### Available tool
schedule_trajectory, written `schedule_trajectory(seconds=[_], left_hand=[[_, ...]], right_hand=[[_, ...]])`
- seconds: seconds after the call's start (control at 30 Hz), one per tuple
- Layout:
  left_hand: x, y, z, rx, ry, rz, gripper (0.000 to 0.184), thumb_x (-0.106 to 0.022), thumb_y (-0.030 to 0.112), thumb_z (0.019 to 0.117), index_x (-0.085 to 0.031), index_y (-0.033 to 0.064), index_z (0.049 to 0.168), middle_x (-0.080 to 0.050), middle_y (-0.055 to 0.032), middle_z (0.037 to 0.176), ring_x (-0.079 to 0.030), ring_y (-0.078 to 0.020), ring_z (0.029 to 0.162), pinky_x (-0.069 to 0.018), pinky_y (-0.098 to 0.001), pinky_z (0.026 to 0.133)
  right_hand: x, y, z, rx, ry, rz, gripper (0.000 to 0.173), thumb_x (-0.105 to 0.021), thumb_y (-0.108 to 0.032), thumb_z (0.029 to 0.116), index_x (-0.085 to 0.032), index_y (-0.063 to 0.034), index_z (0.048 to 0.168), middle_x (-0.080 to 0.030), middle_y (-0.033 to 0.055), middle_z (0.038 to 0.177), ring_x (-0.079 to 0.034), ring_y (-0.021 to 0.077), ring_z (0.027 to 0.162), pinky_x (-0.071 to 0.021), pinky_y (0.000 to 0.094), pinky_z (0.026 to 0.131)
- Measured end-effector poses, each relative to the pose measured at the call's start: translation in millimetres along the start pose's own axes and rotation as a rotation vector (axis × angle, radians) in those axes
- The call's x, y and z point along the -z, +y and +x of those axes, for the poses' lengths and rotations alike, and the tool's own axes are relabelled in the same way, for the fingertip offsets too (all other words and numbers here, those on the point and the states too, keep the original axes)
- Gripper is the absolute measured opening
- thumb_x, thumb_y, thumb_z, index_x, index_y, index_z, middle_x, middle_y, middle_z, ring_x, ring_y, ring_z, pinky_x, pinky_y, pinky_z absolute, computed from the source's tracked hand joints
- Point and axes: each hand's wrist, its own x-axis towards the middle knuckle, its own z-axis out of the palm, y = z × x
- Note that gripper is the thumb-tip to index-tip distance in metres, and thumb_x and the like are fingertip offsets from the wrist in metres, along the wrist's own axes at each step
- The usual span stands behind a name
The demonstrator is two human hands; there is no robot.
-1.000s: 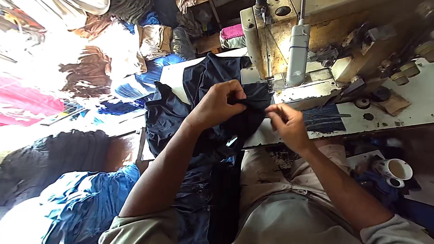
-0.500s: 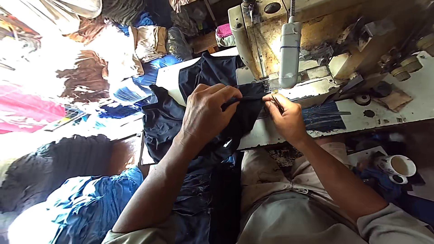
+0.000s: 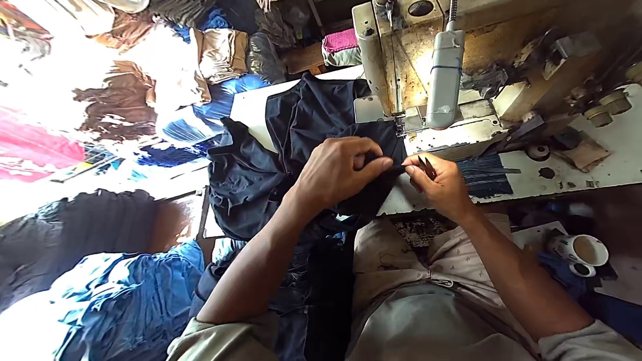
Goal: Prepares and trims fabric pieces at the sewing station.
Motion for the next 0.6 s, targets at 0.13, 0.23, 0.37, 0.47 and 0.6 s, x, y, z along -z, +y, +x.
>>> schedule_trajectory(seconds=[0.13,0.23,0.37,0.47,0.6], left_hand=[[-35.2,-17.2,22.1,0.256,0.018,0.233,0.039,-0.058,0.049,0.0983,-0.068,0.0176,0.12,-0.067,-0.0074,0.104,-0.067,-0.0281,0.081,-0.0533,-0.0536,0.064],[-44.8,-30.9,35.8,0.261,0.085,0.281,0.022,-0.059,0.03,0.0948,-0.066,0.013,0.106,-0.067,-0.0085,0.098,-0.067,-0.0293,0.08,-0.0517,-0.053,0.061],[-49.4,-35.7,43.9,0.138,0.157,0.376,0.02,-0.054,0.022,0.096,-0.067,0.008,0.101,-0.067,-0.0117,0.093,-0.067,-0.0312,0.072,-0.0499,-0.051,0.056],[-51.2,-41.2,44.1,0.084,0.201,0.356,0.018,-0.055,0.022,0.096,-0.067,0.0085,0.1,-0.066,-0.0102,0.09,-0.065,-0.0284,0.07,-0.0486,-0.0481,0.055],[-55.6,-46.1,41.8,0.058,0.267,0.308,0.017,-0.057,0.02,0.0957,-0.069,0.0096,0.101,-0.066,-0.0088,0.091,-0.065,-0.0259,0.069,-0.0495,-0.0455,0.055]], right_hand=[[-11.4,17.8,-14.9,-0.023,0.087,0.009,0.015,-0.06,-0.013,0.1027,-0.071,-0.0066,0.111,-0.065,0.0027,0.076,-0.058,0.0109,0.056,-0.052,0.0278,0.051],[-15.6,16.3,-17.0,-0.025,0.119,-0.006,0.016,-0.06,-0.013,0.1021,-0.071,-0.0071,0.112,-0.065,0.0025,0.075,-0.058,0.0111,0.056,-0.0525,0.0283,0.05],[-21.2,11.0,-18.4,-0.022,0.149,-0.015,0.016,-0.059,-0.012,0.102,-0.071,-0.0064,0.111,-0.064,0.0019,0.072,-0.057,0.0104,0.054,-0.0517,0.0274,0.049],[-26.4,9.9,-19.4,-0.039,0.198,-0.006,0.017,-0.059,-0.011,0.1018,-0.072,-0.0061,0.111,-0.064,0.0022,0.072,-0.057,0.0108,0.054,-0.0509,0.027,0.049],[-30.1,8.9,-15.3,-0.048,0.253,0.009,0.016,-0.059,-0.01,0.1018,-0.072,-0.0042,0.111,-0.063,0.0021,0.071,-0.056,0.0099,0.054,-0.0499,0.0259,0.049]])
